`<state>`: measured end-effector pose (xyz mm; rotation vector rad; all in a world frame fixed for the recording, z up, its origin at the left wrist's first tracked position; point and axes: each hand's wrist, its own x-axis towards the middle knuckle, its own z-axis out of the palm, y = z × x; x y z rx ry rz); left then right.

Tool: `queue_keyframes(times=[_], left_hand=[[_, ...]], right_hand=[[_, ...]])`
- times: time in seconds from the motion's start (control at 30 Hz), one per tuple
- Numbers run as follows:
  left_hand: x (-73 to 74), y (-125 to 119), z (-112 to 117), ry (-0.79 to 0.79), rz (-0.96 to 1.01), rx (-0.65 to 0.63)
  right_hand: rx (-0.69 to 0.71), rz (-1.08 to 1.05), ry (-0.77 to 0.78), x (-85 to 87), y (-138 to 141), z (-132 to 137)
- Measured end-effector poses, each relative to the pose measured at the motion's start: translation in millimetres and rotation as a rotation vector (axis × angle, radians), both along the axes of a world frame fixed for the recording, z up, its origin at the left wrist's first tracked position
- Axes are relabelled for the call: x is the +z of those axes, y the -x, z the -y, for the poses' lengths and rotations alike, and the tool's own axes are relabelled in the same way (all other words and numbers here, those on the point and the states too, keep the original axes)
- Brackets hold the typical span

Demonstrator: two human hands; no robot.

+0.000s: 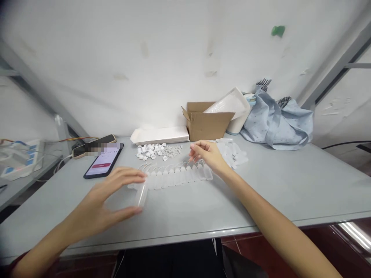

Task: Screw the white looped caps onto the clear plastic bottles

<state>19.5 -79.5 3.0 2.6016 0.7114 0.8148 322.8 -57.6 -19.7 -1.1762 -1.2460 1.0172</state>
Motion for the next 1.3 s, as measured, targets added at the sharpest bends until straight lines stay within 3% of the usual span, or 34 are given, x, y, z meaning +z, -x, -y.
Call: queue_keyframes(times=[0.17, 0.37, 0.73, 1.0, 1.17, 1.3], left_hand=[[-27.4, 35.3, 25.6, 0.172, -0.078, 0.074], [-46.9, 54.3, 31.9, 0.185, -0.12, 0.172], [-41.6, 67.2, 36.3, 0.22, -0.093, 0.194], [-53.1, 70.4, 29.2, 0.215, -0.14, 0.229], [-49.1, 69.8, 30.2, 0.212, -0.156, 0.24], [-42.0, 66.7, 20.7, 0.308, -0.081, 0.365]], right_hand=[[-0.159, -0.05, -0.001, -2.6, -6.3, -5.6], [-0.249, -0.052, 0.042, -5.4, -9.9, -9.5], [-0.299, -0.026, 0.037, -7.2, -15.1, -12.5], [-0.298, -0.03, 0.036, -6.6, -13.7, -11.7], [-0.307, -0.029, 0.05, -4.9, -12.0, -10.5], [-0.303, -0.027, 0.035, -5.2, -12.7, -11.1]])
